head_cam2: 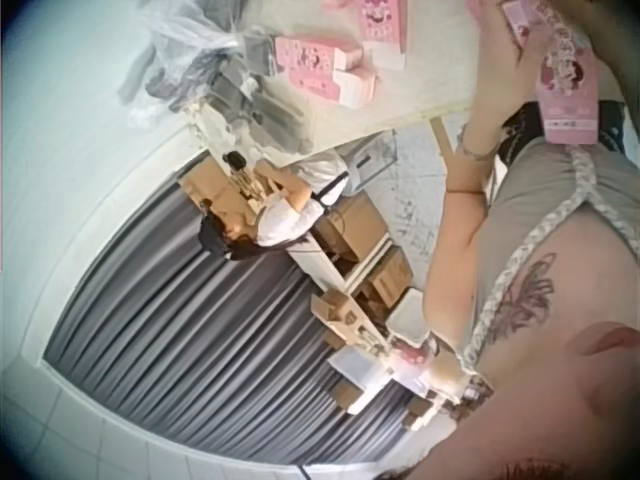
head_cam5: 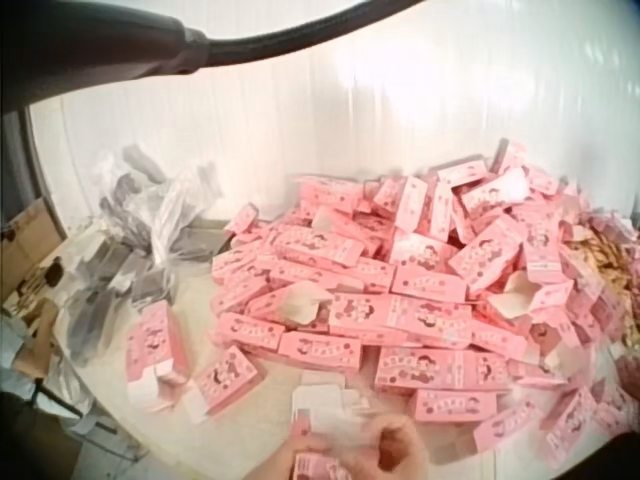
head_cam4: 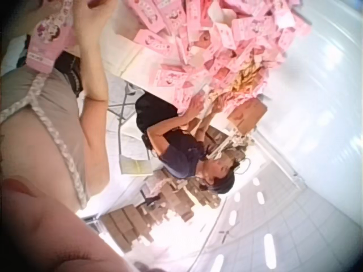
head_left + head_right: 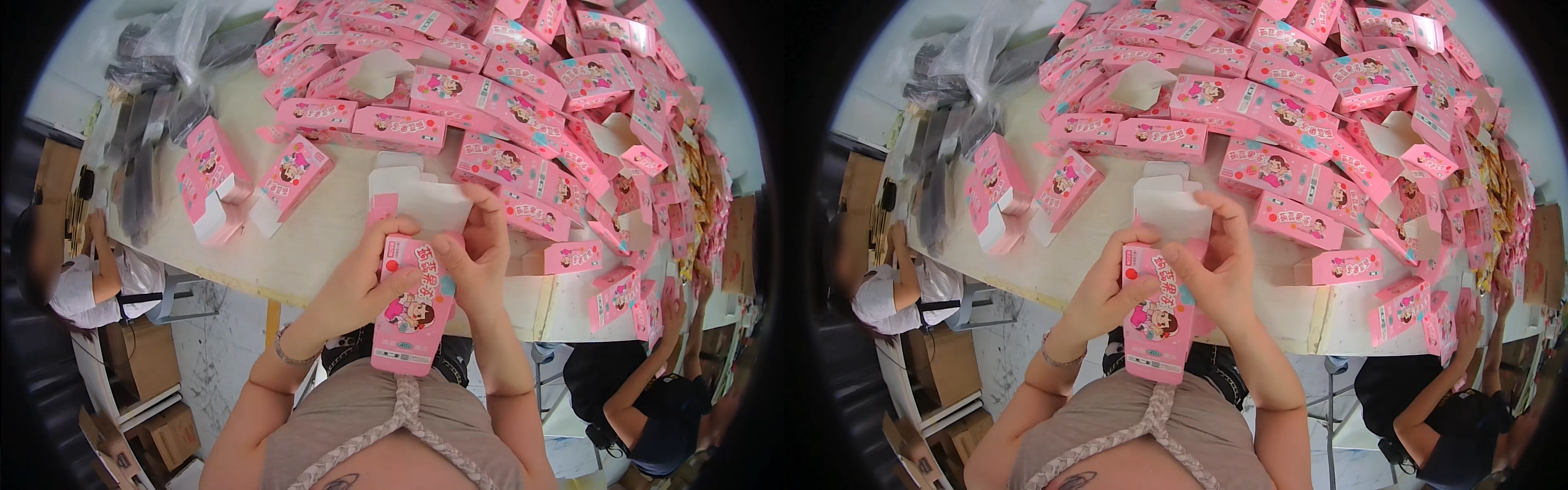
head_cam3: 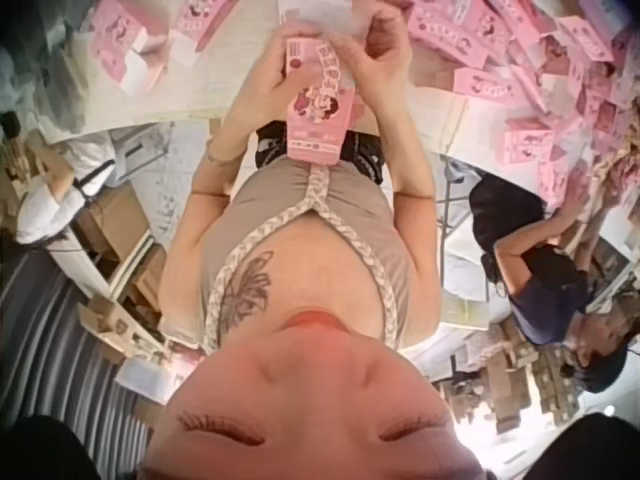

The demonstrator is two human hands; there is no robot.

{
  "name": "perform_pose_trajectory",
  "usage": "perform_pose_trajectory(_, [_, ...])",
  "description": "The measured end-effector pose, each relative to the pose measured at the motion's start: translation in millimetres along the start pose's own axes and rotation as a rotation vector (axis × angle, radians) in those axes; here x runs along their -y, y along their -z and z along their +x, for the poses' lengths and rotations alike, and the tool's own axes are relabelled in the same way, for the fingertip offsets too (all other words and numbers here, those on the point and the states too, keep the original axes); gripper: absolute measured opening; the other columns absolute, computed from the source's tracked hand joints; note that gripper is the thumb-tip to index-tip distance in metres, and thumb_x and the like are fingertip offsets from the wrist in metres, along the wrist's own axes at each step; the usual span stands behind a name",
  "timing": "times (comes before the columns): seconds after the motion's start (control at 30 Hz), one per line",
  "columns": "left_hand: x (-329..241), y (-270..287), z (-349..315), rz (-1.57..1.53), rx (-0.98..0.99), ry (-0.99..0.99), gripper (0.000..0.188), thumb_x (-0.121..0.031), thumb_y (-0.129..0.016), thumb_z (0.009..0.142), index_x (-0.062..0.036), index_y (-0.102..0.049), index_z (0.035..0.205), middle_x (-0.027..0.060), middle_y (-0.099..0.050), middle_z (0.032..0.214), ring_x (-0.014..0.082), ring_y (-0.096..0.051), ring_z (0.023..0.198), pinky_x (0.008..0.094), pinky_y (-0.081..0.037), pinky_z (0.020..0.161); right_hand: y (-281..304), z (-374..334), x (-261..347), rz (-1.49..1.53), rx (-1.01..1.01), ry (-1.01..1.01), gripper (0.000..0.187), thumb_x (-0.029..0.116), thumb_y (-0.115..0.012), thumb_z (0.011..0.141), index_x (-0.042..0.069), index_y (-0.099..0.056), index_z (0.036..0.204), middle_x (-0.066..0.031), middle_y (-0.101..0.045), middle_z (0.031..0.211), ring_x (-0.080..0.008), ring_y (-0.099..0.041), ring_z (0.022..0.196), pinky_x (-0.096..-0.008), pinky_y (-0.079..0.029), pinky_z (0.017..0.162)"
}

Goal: The person folds and assembles pink cardboard boxes with cartoon graphics at a work table. They repeatedly pick up flat pieces, fold along creases, and tuck flaps to form small rectangular boxes, placing finished units on the table.

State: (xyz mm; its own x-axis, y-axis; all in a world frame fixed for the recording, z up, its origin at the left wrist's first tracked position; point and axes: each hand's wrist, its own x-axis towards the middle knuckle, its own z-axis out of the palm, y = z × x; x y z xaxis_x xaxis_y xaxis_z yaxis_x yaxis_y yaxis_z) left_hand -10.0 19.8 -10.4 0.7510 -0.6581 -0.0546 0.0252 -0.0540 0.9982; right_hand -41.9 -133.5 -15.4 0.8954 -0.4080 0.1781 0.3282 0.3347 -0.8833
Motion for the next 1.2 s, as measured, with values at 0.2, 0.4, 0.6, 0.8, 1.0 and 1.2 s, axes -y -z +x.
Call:
perform_pose_trajectory(0.2, [-5, 8, -5, 0.182, -0.046, 0.022, 0.061, -0.023, -0.074, 0.079, -0.0048, -0.039, 0.125, 0.0086, -0.053, 0.114, 0.0144, -0.053, 0.086, 0.0281, -0.047, 0.072, 14, 5, 11, -0.216, 0.226, -0.082, 0.014, 0.015, -0.057, 0.093, 0.003, -0.062, 0.095, -0.0035, -0.056, 0.097, -0.0095, -0.052, 0.087, -0.0238, -0.043, 0.074])
perform_pose_trajectory(0.4, [2, 12, -6, 0.101, -0.038, -0.250, 0.061, -0.013, -0.077, 0.076, -0.0033, -0.039, 0.123, 0.0137, -0.041, 0.134, 0.0199, -0.054, 0.110, 0.0317, -0.054, 0.081, 12, 2, 20, -0.119, 0.245, -0.148, 0.023, 0.000, -0.070, 0.081, 0.004, -0.066, 0.104, -0.0068, -0.058, 0.106, -0.0113, -0.059, 0.091, -0.0229, -0.051, 0.071])
perform_pose_trajectory(0.6, [4, 19, -9, 0.106, -0.052, -0.199, 0.057, -0.026, -0.077, 0.076, -0.0112, -0.045, 0.121, 0.0095, -0.046, 0.131, 0.0181, -0.054, 0.099, 0.0290, -0.051, 0.072, 25, 0, 34, -0.606, 0.540, 0.047, 0.038, 0.003, -0.069, 0.080, 0.011, -0.064, 0.117, -0.0132, -0.055, 0.125, -0.0180, -0.060, 0.099, -0.0264, -0.053, 0.071])
perform_pose_trajectory(0.8, [4, 17, -7, 0.137, -0.095, -0.115, 0.040, -0.019, -0.066, 0.086, -0.0105, -0.047, 0.120, 0.0122, -0.042, 0.132, 0.0220, -0.047, 0.115, 0.0326, -0.051, 0.081, 32, 17, 56, -0.673, 0.735, -0.326, 0.050, 0.009, -0.069, 0.081, 0.014, -0.056, 0.129, -0.0162, -0.058, 0.124, -0.0173, -0.059, 0.105, -0.0297, -0.052, 0.076])
perform_pose_trajectory(1.0, [17, 64, 19, -0.115, -0.741, -0.361, 0.038, -0.017, -0.048, 0.095, -0.0020, -0.039, 0.128, 0.0147, -0.038, 0.136, 0.0236, -0.040, 0.126, 0.0401, -0.040, 0.099, 47, 60, 39, -1.078, 0.163, 0.049, 0.068, 0.023, -0.071, 0.079, -0.002, -0.040, 0.134, -0.0169, -0.061, 0.109, -0.0246, -0.061, 0.098, -0.0324, -0.051, 0.077])
perform_pose_trajectory(1.2, [56, 29, 3, 0.177, -0.423, -0.035, 0.046, -0.006, -0.054, 0.087, -0.0011, -0.038, 0.130, 0.0160, -0.038, 0.133, 0.0257, -0.040, 0.125, 0.0373, -0.040, 0.100, 44, -5, 5, -1.562, 0.381, -0.258, 0.078, 0.035, -0.077, 0.071, -0.004, -0.043, 0.128, -0.0198, -0.061, 0.098, -0.0338, -0.062, 0.085, -0.0390, -0.051, 0.070])
